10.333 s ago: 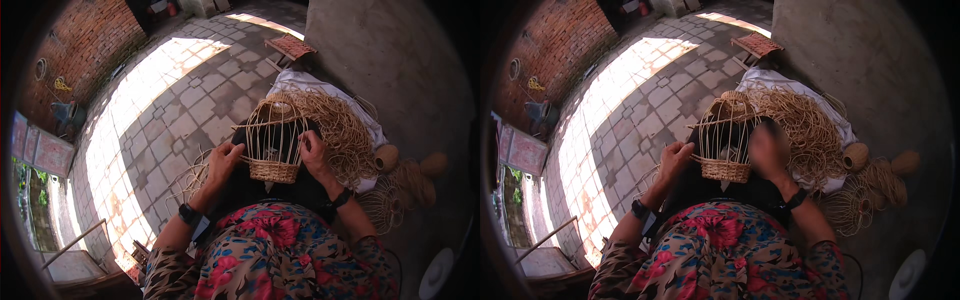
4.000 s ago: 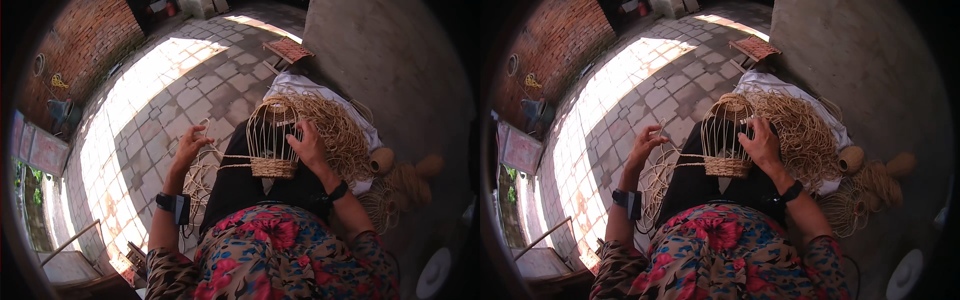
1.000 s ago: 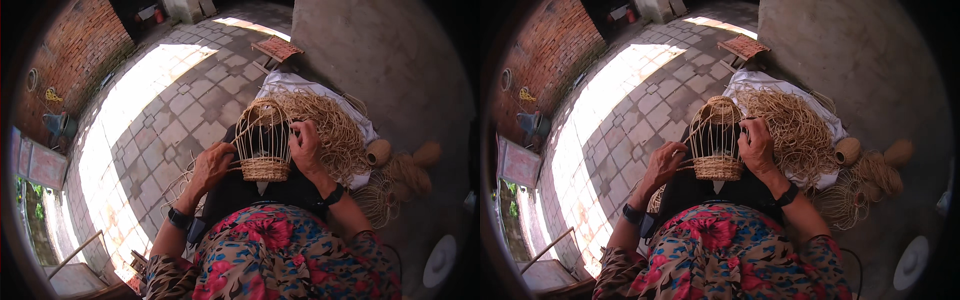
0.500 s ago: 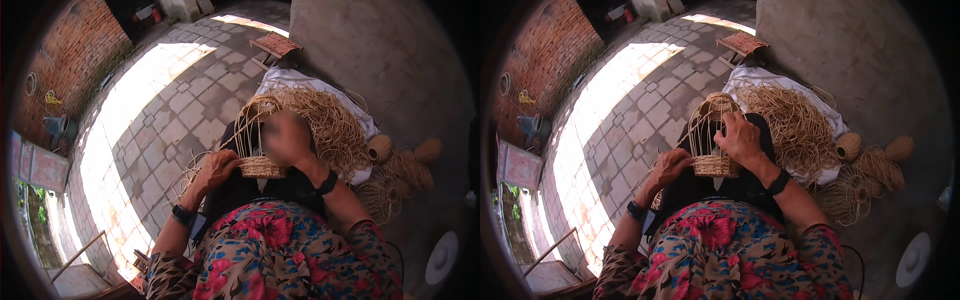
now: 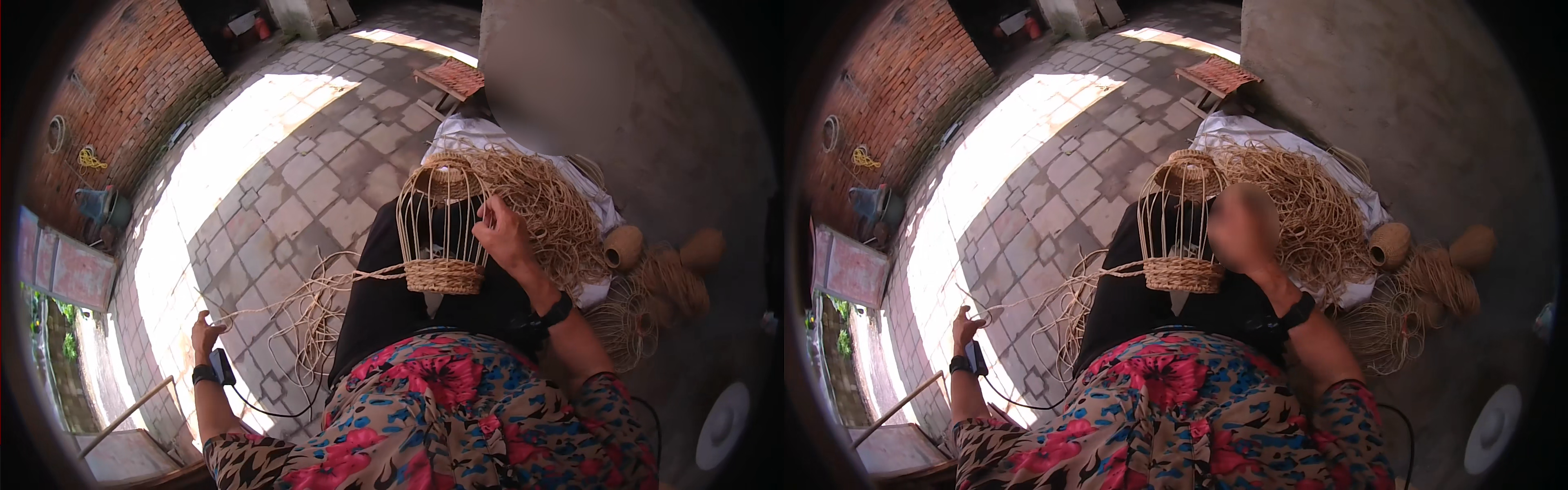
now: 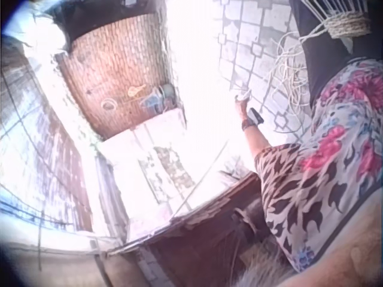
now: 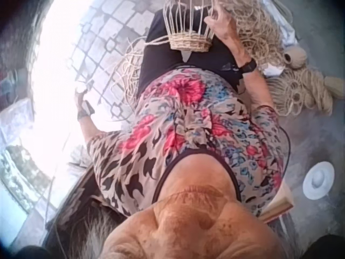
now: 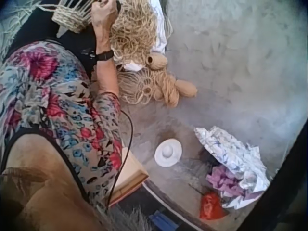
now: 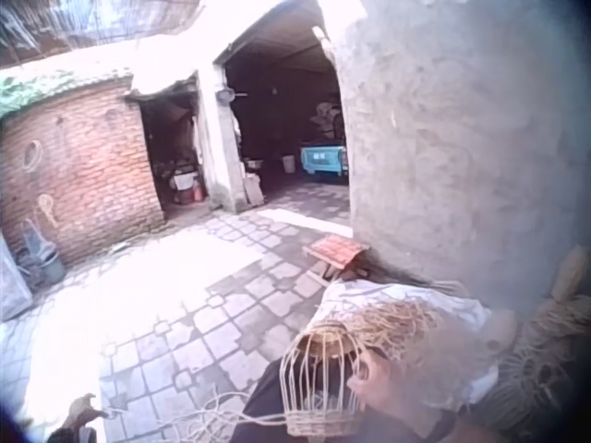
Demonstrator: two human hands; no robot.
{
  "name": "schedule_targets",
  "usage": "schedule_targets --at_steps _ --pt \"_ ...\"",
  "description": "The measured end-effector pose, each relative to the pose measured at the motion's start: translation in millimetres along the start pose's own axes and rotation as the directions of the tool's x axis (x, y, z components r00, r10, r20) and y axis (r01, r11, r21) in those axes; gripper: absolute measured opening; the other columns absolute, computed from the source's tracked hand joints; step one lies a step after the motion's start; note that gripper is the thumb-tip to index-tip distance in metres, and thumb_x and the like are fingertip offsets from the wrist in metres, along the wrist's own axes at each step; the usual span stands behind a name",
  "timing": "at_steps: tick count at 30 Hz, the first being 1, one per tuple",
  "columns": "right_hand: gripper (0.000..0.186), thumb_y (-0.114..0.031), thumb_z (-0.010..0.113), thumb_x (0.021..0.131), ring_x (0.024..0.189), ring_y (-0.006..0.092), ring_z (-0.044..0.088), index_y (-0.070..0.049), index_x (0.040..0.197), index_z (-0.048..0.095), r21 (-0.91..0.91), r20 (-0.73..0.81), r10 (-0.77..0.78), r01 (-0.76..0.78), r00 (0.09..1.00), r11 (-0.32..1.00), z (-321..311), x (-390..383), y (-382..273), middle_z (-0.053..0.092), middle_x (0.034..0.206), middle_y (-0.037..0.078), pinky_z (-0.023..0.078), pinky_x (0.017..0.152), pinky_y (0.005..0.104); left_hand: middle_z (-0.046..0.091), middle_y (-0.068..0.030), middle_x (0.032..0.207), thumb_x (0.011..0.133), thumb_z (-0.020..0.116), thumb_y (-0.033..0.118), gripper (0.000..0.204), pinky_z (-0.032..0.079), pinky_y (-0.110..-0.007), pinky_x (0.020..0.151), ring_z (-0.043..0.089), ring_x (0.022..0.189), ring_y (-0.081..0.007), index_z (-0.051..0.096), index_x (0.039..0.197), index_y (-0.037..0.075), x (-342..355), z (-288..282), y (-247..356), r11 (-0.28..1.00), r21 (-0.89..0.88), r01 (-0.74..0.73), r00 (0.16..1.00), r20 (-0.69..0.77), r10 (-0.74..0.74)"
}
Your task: The recorder is weaving a small basket using straw-like materials.
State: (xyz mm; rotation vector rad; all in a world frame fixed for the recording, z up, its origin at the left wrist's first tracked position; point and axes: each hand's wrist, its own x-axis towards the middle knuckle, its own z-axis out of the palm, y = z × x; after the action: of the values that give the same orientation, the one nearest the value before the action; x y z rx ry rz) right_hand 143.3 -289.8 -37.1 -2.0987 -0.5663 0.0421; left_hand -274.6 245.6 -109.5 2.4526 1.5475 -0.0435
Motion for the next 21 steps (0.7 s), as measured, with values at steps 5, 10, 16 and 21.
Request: schedule_targets --at_steps 5,10,16,21 --pt "0.018 -0.01 0.062 0.074 0.062 0.0227 0.053 -0.002 0.086 0.051 0.012 0.001 -0.078 0.078 0.997 0.997 15.8 -1.0 2.3 0.052 0.071 0.01 0.046 0.061 0.0366 0.059 -0.0148 0.117 0.065 0.066 0.003 0.06 0.05 -0.044 0.086 0.058 0.107 -0.0308 0.057 0.124 0.013 -55.5 -25.9 110.1 0.937 0.09 -0.338 0.931 -0.113 0.346" --pt "0.015 -0.01 0.061 0.076 0.062 0.0222 0.051 -0.002 0.085 0.052 0.019 -0.019 -0.084 0.084 0.996 0.996 17.7 -2.7 2.0 0.051 0.071 0.009 0.045 0.061 0.0364 0.065 -0.0144 0.09 0.088 0.058 0.012 0.019 0.05 -0.038 0.074 0.064 0.085 -0.0295 0.068 0.102 0.003 -154.3 -11.1 307.7 0.436 -0.618 -0.654 0.62 -0.108 0.777" --pt "0.013 -0.01 0.063 0.078 0.063 0.0224 0.054 -0.003 0.082 0.052 0.029 -0.012 -0.114 0.114 0.993 0.993 17.1 -4.4 3.1 0.052 0.072 0.009 0.045 0.062 0.0365 0.065 -0.0156 0.08 0.09 0.059 0.035 0.032 0.049 -0.041 0.071 0.063 0.076 -0.0349 0.071 0.097 0.006 -180.3 23.6 377.4 0.613 -0.41 -0.676 0.637 0.093 0.765" --pt "0.013 -0.01 0.063 0.078 0.066 0.0243 0.056 -0.004 0.082 0.052 -0.003 -0.041 -0.148 0.148 0.988 0.989 18.4 -4.7 2.9 0.054 0.075 0.009 0.046 0.062 0.0368 0.069 -0.0089 0.076 0.088 0.065 0.032 0.027 0.049 -0.035 0.066 0.065 0.069 -0.0235 0.069 0.095 0.007 -169.8 36.0 400.8 0.648 -0.681 -0.34 0.845 0.081 0.529"
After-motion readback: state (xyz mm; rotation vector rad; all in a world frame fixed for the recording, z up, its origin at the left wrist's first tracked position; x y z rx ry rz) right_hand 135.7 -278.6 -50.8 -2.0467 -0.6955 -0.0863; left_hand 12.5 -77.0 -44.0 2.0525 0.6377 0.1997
